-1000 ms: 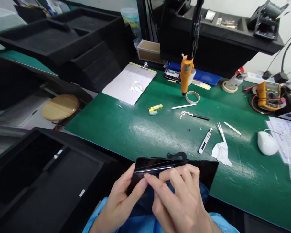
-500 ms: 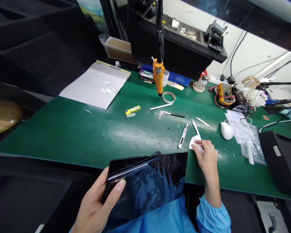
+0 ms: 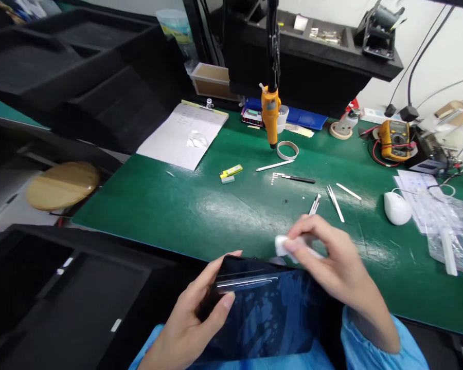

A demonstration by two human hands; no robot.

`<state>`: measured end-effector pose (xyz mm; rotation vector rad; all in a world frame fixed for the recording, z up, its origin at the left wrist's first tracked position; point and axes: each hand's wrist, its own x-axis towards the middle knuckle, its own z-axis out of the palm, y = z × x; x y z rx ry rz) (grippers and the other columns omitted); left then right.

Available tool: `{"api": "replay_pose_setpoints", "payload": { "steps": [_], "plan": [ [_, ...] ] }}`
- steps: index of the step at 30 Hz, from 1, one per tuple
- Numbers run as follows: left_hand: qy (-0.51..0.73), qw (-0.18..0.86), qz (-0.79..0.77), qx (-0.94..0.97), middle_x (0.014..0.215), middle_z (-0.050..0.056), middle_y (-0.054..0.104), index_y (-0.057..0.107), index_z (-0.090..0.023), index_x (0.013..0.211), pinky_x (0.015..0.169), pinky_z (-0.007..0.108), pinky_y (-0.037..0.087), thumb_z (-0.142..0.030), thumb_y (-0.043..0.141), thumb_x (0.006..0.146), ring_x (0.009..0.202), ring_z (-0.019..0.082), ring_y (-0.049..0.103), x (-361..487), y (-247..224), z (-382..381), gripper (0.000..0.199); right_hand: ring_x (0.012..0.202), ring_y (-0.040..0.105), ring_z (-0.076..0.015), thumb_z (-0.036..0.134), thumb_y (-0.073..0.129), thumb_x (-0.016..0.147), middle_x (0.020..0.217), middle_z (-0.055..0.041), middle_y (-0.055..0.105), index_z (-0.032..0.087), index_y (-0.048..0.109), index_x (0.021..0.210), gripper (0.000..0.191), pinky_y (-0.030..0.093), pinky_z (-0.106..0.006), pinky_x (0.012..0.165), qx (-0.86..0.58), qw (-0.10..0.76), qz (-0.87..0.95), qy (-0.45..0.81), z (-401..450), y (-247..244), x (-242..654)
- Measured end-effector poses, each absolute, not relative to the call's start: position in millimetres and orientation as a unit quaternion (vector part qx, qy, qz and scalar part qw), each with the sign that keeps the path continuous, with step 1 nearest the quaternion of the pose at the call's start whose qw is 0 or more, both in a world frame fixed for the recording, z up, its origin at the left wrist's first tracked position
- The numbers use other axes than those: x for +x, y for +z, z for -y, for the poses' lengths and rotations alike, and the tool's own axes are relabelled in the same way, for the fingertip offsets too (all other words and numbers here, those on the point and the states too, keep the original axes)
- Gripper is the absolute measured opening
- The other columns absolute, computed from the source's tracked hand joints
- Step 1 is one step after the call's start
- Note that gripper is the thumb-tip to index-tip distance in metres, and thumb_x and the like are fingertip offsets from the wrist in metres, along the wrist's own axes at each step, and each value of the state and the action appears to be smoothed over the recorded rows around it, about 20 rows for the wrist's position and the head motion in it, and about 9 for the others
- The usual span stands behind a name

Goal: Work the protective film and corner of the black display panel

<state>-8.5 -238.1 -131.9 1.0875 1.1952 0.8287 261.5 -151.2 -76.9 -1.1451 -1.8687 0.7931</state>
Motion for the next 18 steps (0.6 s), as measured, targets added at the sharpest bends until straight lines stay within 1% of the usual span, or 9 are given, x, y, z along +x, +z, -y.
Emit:
{"api": "replay_pose_setpoints", "payload": {
  "steps": [2,4,6,8,9,11,13,15,18],
  "plan": [
    [0.348,0.631,-0.491,0.489,0.159,0.006,0.076,0.068,-0.034,0.165,0.112,0.030,0.065,-0.035,0.071,0.112,0.128,0.026,0.082,-9,-132,238,0.053,0.069,0.069,-0.0096,0.035,0.070,0.117,0.087,0.0053,0.075,0.029,0.073,0.102,0.016,0.053,-0.021,0.065,-0.391,0.327,0.781,0.361,146,-63,245],
    [0.349,0.625,-0.472,0.514,0.155,0.007,0.079,0.068,-0.032,0.165,0.106,0.028,0.067,-0.036,0.069,0.113,0.121,0.024,0.084,-10,-131,237,0.052,0.070,0.067,-0.0094,0.034,0.066,0.119,0.089,0.0047,0.075,0.027,0.071,0.102,0.019,0.052,-0.021,0.067,-0.352,0.278,0.806,0.386,142,-59,233],
    [0.355,0.600,-0.471,0.541,0.147,0.007,0.083,0.069,-0.030,0.164,0.099,0.025,0.068,-0.035,0.069,0.113,0.110,0.022,0.086,-11,-131,236,0.051,0.075,0.068,-0.0104,0.033,0.064,0.120,0.093,0.0036,0.075,0.025,0.069,0.106,0.016,0.051,-0.023,0.071,-0.342,0.255,0.813,0.396,140,-60,225],
    [0.355,0.572,-0.479,0.564,0.140,0.007,0.086,0.069,-0.028,0.164,0.098,0.024,0.068,-0.034,0.069,0.113,0.104,0.021,0.086,-12,-131,236,0.051,0.079,0.069,-0.0112,0.033,0.066,0.119,0.099,0.0028,0.076,0.025,0.067,0.112,0.010,0.051,-0.024,0.074,-0.343,0.247,0.810,0.406,139,-66,219],
    [0.347,0.564,-0.480,0.575,0.140,0.007,0.086,0.069,-0.028,0.164,0.100,0.024,0.067,-0.035,0.069,0.113,0.106,0.021,0.086,-12,-131,236,0.052,0.080,0.068,-0.0112,0.034,0.066,0.119,0.101,0.0027,0.076,0.025,0.067,0.113,0.011,0.051,-0.024,0.075,-0.344,0.247,0.807,0.412,139,-68,217],
    [0.335,0.553,-0.484,0.590,0.142,0.009,0.086,0.069,-0.025,0.164,0.104,0.026,0.066,-0.037,0.069,0.113,0.111,0.023,0.086,-13,-132,237,0.053,0.078,0.067,-0.0107,0.036,0.063,0.120,0.100,0.0027,0.075,0.025,0.067,0.108,0.017,0.050,-0.024,0.075,-0.346,0.249,0.799,0.425,139,-72,212],
    [0.326,0.547,-0.492,0.594,0.144,0.010,0.085,0.069,-0.024,0.164,0.106,0.028,0.067,-0.040,0.069,0.113,0.117,0.026,0.085,-13,-133,239,0.054,0.075,0.064,-0.0102,0.039,0.061,0.122,0.095,0.0031,0.073,0.024,0.067,0.100,0.027,0.050,-0.024,0.073,-0.349,0.253,0.790,0.437,140,-73,208],
    [0.326,0.544,-0.499,0.590,0.142,0.010,0.086,0.070,-0.025,0.164,0.105,0.031,0.068,-0.041,0.070,0.112,0.119,0.029,0.086,-13,-135,241,0.054,0.074,0.063,-0.0102,0.039,0.062,0.121,0.092,0.0032,0.071,0.024,0.067,0.099,0.028,0.048,-0.024,0.069,-0.355,0.256,0.782,0.444,141,-72,208],
    [0.343,0.552,-0.500,0.573,0.133,0.007,0.089,0.071,-0.032,0.163,0.098,0.032,0.070,-0.044,0.069,0.113,0.106,0.028,0.087,-13,-136,243,0.052,0.071,0.060,-0.0100,0.036,0.066,0.119,0.090,0.0042,0.070,0.024,0.067,0.097,0.025,0.045,-0.024,0.064,-0.363,0.259,0.774,0.450,144,-70,211]
  ]
}}
